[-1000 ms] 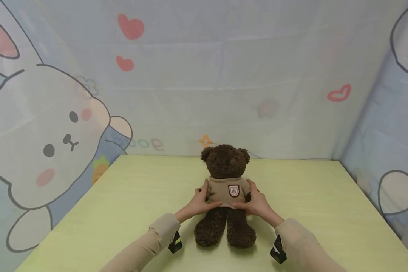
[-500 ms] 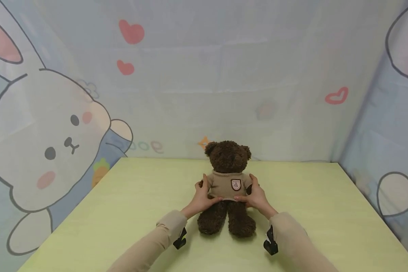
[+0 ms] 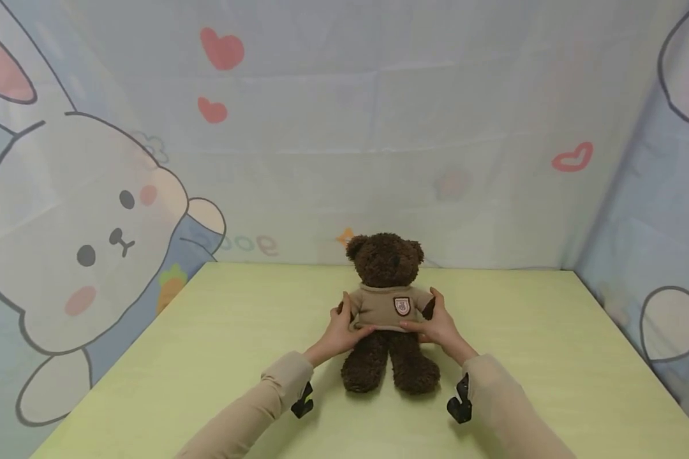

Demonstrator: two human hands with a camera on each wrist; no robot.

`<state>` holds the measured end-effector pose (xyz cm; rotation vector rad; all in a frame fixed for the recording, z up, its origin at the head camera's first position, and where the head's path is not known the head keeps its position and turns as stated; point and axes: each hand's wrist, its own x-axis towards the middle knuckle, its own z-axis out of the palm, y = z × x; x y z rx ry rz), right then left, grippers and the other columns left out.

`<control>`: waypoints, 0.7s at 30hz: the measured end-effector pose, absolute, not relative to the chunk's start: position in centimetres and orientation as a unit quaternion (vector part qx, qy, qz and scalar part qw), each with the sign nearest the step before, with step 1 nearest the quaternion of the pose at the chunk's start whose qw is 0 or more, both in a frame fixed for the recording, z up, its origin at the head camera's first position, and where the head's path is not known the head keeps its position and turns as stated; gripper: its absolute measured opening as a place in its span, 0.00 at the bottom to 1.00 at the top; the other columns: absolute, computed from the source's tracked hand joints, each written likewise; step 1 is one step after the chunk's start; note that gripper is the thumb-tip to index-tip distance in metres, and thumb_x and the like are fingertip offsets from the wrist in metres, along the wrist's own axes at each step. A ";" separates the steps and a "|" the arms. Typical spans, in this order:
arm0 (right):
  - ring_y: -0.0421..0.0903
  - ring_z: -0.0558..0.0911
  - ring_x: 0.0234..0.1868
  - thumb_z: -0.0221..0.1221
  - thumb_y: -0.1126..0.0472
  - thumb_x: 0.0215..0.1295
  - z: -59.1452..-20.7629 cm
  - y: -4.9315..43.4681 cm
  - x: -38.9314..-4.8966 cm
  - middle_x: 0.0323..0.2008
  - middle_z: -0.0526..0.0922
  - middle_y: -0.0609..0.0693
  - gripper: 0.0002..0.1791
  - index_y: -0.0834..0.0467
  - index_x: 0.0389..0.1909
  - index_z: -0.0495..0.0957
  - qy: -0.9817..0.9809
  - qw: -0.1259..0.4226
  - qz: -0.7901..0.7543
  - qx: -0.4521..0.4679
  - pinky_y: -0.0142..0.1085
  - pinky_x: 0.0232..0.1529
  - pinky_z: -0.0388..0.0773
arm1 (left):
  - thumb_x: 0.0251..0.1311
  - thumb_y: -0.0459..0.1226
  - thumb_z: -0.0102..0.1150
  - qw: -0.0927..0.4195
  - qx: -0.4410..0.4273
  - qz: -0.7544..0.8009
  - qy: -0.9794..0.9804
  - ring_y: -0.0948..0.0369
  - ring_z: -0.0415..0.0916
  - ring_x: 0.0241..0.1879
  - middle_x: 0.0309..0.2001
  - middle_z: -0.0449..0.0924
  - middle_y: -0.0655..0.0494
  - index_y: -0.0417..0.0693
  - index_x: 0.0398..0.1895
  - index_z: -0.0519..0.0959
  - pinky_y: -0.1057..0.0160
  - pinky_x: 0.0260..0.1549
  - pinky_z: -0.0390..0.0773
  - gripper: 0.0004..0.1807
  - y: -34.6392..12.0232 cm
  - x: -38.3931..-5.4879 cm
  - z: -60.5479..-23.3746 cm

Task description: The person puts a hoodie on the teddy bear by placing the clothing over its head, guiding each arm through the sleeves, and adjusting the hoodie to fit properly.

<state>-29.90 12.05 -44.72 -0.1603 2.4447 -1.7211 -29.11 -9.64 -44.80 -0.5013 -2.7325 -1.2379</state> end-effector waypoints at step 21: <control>0.66 0.71 0.52 0.59 0.56 0.56 -44.1 13.9 -29.8 0.64 0.29 0.74 0.58 0.52 0.66 0.19 0.791 0.107 -0.598 -0.065 0.45 0.36 0.79 | 0.61 0.45 0.50 0.058 -0.137 -0.392 -0.908 0.32 0.54 0.55 0.56 0.45 0.17 0.42 0.69 0.38 0.51 0.31 0.75 0.42 -9.8 -28.9 -44.2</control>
